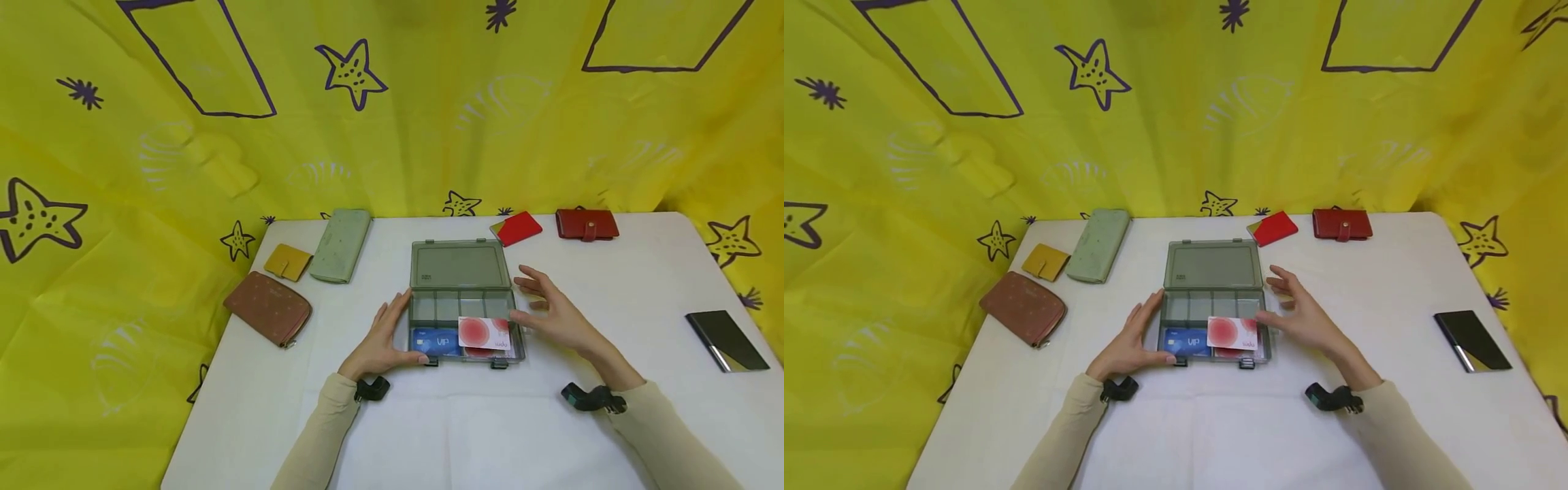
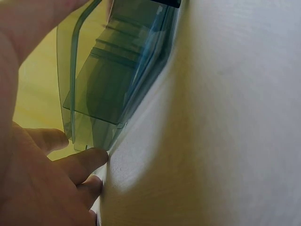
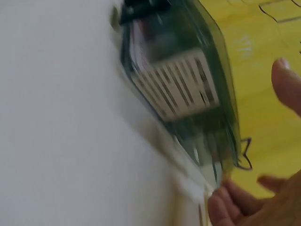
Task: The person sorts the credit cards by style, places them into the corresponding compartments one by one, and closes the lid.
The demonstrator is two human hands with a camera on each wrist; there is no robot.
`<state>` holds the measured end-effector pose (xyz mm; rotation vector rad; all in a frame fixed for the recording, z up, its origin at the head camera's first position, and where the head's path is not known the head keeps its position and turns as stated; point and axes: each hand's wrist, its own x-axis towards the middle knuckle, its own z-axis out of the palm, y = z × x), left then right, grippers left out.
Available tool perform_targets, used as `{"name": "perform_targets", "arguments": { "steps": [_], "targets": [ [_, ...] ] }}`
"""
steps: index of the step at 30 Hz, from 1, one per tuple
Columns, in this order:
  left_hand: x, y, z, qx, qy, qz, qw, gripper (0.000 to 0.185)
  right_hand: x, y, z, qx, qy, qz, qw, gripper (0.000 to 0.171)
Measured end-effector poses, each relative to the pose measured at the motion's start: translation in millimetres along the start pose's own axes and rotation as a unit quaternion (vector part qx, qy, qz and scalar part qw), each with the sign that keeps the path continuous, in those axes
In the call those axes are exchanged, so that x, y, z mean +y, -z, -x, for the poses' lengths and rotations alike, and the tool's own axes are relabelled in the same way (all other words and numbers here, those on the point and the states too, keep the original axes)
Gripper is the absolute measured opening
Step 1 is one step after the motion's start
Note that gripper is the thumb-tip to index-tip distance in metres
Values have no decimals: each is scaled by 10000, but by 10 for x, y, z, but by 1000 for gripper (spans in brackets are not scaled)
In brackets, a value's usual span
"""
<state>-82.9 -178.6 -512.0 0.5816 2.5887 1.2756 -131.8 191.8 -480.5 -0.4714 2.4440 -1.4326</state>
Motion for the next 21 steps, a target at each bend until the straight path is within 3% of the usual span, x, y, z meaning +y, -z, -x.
{"name": "perform_targets", "arguments": {
  "steps": [2, 6, 12, 17, 21],
  "targets": [
    [2, 3, -3, -4, -46, 16, 10000, 128, -21, -72, 0, -124, -168, 59, 9998, 106],
    [14, 3, -17, -17, -93, 40, 9999, 128, -9, -158, 16, -328, -15, 364, 9988, 121],
    [5, -3, -16, -36, -52, -70, 10000, 129, 43, -98, 35, -499, 164, 87, 9986, 119],
    [-21, -1, -16, -25, -87, -57, 9999, 128, 31, -5, -66, -495, -255, -560, 9969, 104],
    [-23, -16, -12, -42, -21, -22, 10000, 129, 124, 75, -189, -628, -474, -1633, 9834, 95]
  ]
}}
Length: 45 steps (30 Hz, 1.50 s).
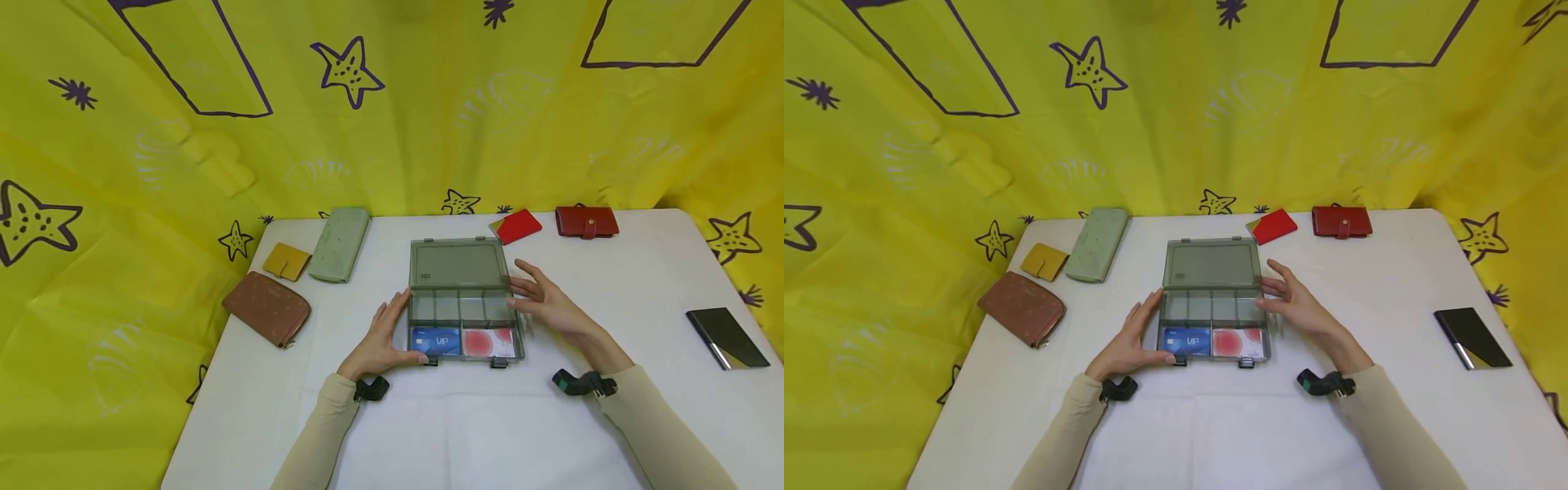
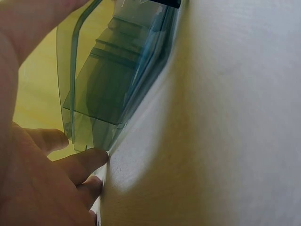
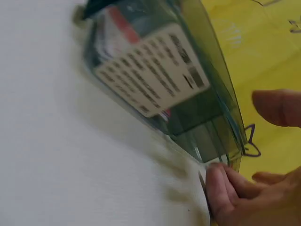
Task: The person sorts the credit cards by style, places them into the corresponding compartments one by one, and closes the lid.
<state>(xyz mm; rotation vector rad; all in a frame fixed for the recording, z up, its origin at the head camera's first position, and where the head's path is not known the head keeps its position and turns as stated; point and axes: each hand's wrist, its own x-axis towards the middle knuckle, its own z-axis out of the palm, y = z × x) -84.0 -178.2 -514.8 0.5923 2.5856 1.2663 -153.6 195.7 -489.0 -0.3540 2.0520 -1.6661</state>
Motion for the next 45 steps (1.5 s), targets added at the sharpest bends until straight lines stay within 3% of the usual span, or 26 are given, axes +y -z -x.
{"name": "perform_targets", "arguments": {
  "steps": [4, 7, 10, 13, 17, 19, 21, 25, 33, 35, 40, 45],
  "targets": [
    [12, -12, 11, -33, 89, 2, 10000, 129, 113, 92, -42, -447, 40, -1088, 9931, 101],
    [10, -8, 20, -50, 68, 15, 10000, 130, 182, 112, -33, -676, 220, -1501, 9861, 106],
    [3, 0, 23, -49, -40, 15, 10000, 132, 217, 104, -27, -766, 500, -1606, 9828, 103],
    [-3, -2, 26, 20, -239, 54, 9997, 121, 230, 103, -17, -678, 696, -1573, 9828, 96],
    [9, -11, 44, 254, -170, 723, 9969, 91, 239, 119, 3, -524, 786, -1636, 9820, 86],
    [17, -13, 49, 413, -68, 1093, 9931, 85, 249, 130, 8, -421, 881, -1587, 9825, 76],
    [16, -21, 50, 548, 45, 1276, 9903, 84, 260, 138, 16, -287, 1023, -1330, 9854, 64],
    [16, -22, 26, 661, -10, 1223, 9903, 78, 253, 133, 52, -96, 989, -280, 9947, 38],
    [41, -42, 14, 192, -201, 70, 9996, 66, 139, 44, 208, -310, 911, 1047, 9898, 31],
    [59, -54, 26, 156, -199, 63, 9997, 60, 124, 14, 276, -405, 1076, 1518, 9817, 42],
    [97, -56, 65, 41, -173, -126, 9998, 57, 84, -85, 383, -650, 1560, 2203, 9607, 91],
    [51, -36, 89, -264, -278, -109, 9992, 67, 32, -289, 408, -573, 1351, 2656, 9529, 111]
  ]
}}
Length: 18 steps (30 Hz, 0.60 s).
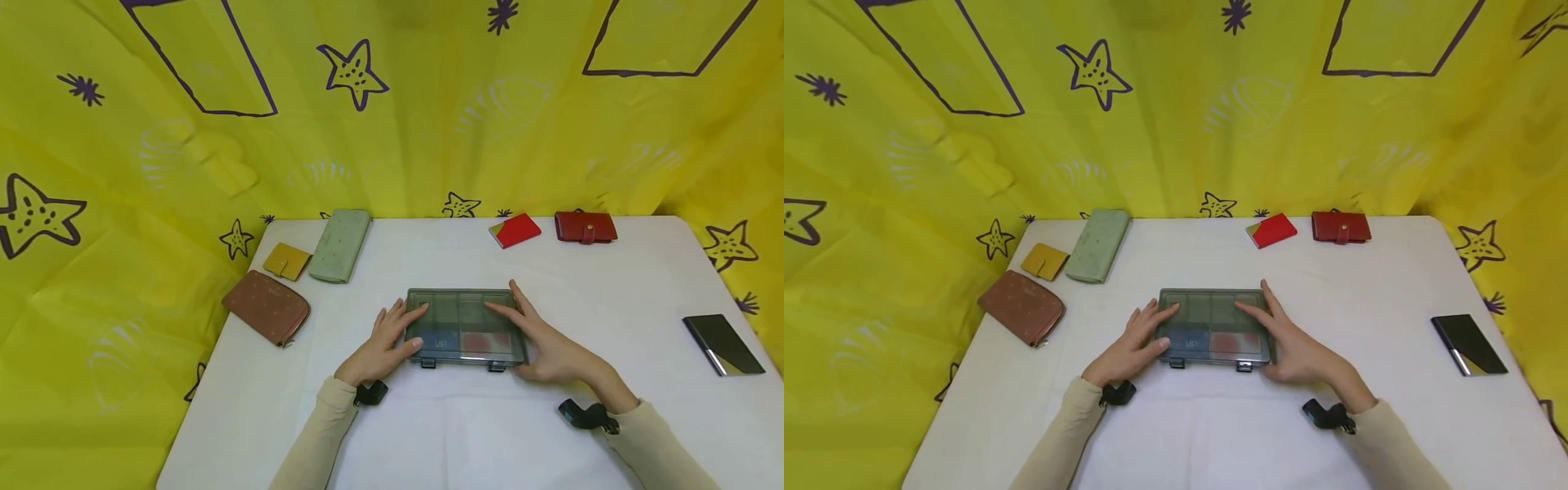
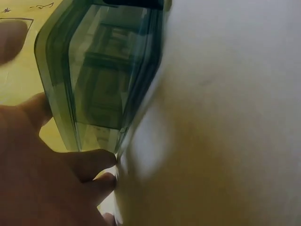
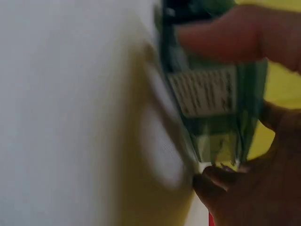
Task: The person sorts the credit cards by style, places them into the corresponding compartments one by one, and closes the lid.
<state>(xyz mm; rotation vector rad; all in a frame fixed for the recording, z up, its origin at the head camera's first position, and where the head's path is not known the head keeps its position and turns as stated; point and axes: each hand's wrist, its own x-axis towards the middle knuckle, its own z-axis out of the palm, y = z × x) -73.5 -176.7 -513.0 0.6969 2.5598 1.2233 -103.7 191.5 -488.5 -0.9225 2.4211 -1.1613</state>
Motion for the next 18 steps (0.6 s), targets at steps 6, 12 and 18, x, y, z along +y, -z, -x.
{"name": "perform_targets", "arguments": {
  "steps": [6, 12, 18],
  "targets": [
    [1, 7, -5, -191, -83, -78, 9998, 95, -87, -104, -9, 153, -535, 375, 9977, 118],
    [38, -20, -19, 73, -134, -381, 9992, 105, -151, -169, -25, 491, -376, 1530, 9863, 117],
    [61, -66, -16, 309, -80, -517, 9982, 106, -175, -186, -8, 359, -580, 1646, 9840, 123]
  ]
}}
